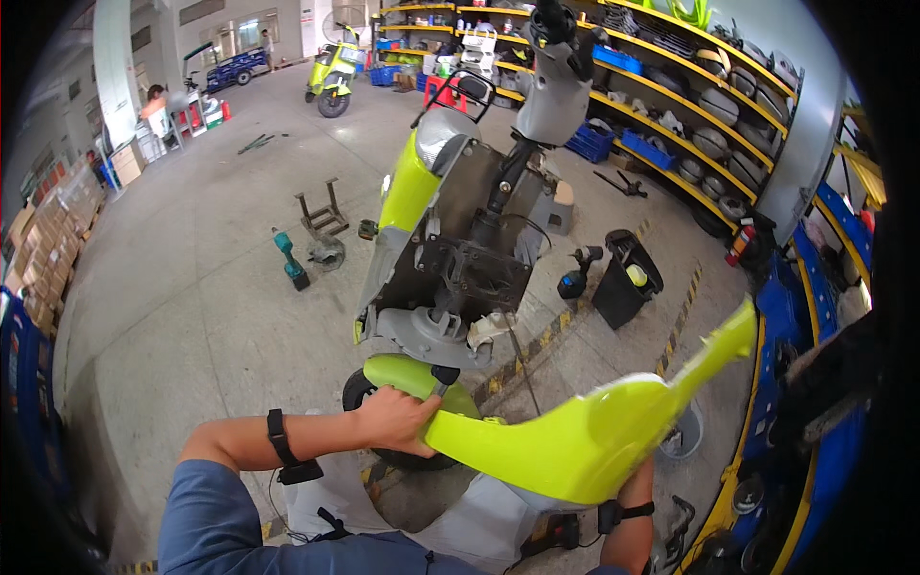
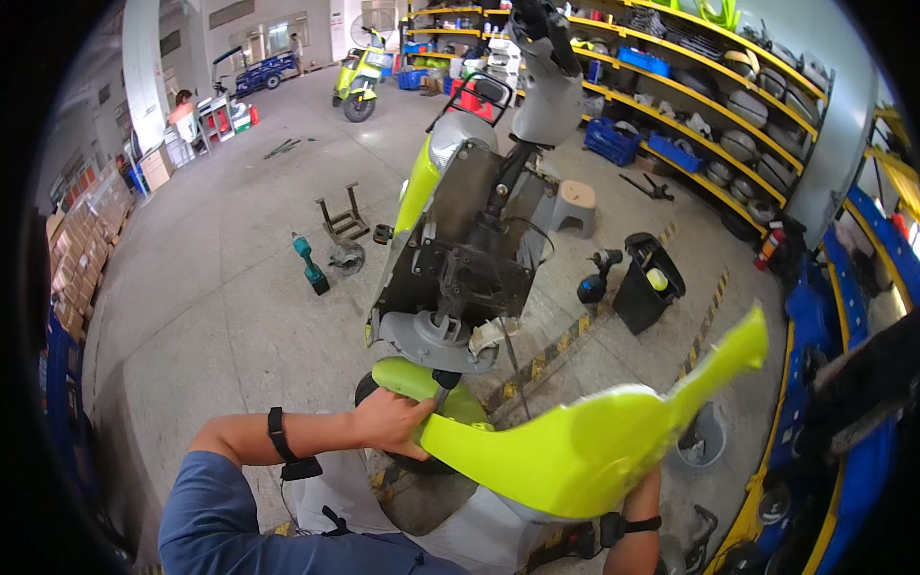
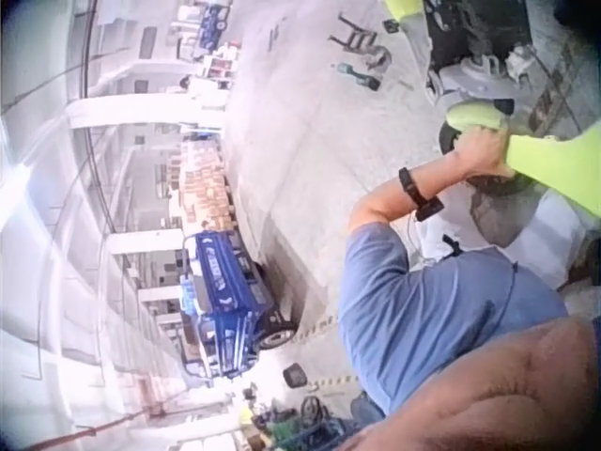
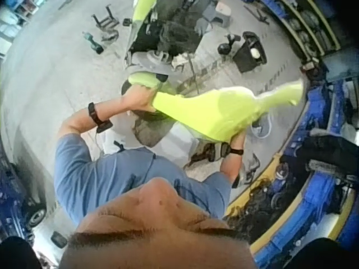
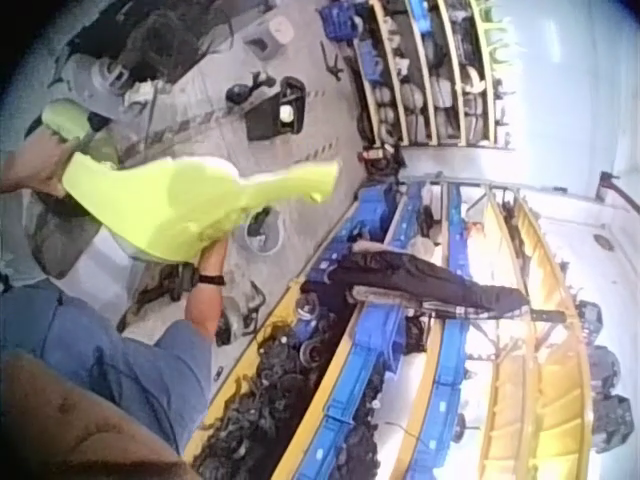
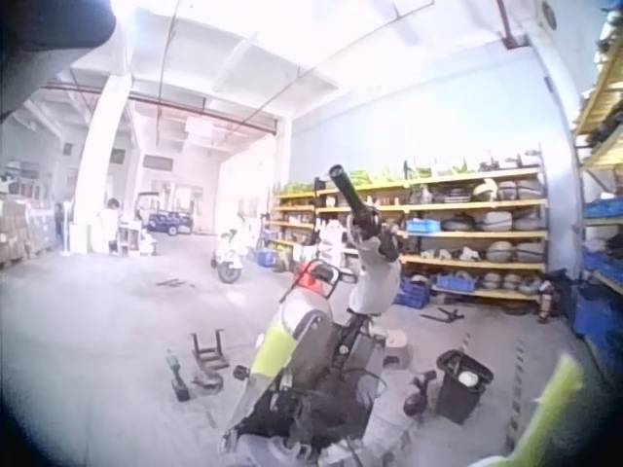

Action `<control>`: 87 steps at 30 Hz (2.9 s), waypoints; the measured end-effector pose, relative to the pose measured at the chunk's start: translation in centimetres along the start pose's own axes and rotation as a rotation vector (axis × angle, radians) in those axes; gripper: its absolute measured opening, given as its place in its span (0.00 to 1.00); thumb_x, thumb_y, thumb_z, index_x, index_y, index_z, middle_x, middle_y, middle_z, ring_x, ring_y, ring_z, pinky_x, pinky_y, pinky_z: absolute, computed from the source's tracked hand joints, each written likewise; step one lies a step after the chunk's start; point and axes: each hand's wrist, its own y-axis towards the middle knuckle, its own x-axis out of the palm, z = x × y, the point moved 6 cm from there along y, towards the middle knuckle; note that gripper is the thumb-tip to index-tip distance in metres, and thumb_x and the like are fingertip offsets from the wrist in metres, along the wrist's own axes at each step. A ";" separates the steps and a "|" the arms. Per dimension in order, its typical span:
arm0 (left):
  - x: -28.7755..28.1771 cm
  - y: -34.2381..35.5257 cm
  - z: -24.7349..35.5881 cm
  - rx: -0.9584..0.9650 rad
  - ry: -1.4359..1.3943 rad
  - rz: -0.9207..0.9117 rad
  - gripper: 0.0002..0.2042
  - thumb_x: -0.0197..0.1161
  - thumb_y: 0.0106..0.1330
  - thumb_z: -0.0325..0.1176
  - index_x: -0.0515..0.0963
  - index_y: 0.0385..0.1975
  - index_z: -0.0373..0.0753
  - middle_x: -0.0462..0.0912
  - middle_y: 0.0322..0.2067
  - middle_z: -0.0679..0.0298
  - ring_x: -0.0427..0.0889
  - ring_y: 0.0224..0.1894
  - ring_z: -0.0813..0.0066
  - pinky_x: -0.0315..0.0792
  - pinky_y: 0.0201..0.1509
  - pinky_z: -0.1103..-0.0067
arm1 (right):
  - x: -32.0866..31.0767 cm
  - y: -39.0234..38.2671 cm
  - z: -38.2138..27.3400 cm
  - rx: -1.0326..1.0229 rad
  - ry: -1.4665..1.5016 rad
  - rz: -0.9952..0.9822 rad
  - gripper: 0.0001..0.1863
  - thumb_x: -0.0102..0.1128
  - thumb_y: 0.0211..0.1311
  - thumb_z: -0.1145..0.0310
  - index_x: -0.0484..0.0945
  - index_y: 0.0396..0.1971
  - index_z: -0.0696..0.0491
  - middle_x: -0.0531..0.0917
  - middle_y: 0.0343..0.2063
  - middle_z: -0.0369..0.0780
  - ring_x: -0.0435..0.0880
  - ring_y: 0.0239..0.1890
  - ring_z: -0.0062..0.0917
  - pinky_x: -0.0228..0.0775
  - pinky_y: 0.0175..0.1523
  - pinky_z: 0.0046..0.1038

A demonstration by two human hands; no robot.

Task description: Disassembling and reassembling the front casing and handle assembly of an electric scooter using an electric drill.

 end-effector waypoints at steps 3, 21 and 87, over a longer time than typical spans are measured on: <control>-2.6 2.9 1.1 -0.040 -0.055 -0.248 0.37 0.66 0.51 0.68 0.78 0.38 0.32 0.80 0.21 0.49 0.84 0.29 0.50 0.77 0.35 0.63 | 0.3 -8.5 -3.5 -0.033 -0.300 0.319 0.25 0.42 0.78 0.52 0.74 0.58 0.57 0.82 0.48 0.40 0.83 0.45 0.28 0.78 0.49 0.30; 2.8 1.5 6.5 -0.836 -1.984 -0.037 0.22 0.42 0.80 0.51 0.63 0.23 0.47 0.60 0.15 0.72 0.57 0.16 0.80 0.53 0.21 0.79 | 3.1 -17.8 -7.8 -0.056 -0.051 0.653 0.31 0.42 0.76 0.44 0.67 0.67 0.51 0.76 0.60 0.39 0.76 0.59 0.33 0.71 0.61 0.36; 10.1 8.8 11.5 0.284 -1.338 -0.504 0.19 0.61 0.72 0.42 0.77 0.56 0.37 0.78 0.22 0.56 0.74 0.23 0.66 0.69 0.31 0.69 | 20.8 -9.8 0.8 -0.277 -1.467 -0.020 0.33 0.80 0.40 0.62 0.77 0.48 0.59 0.82 0.48 0.51 0.85 0.43 0.47 0.79 0.45 0.40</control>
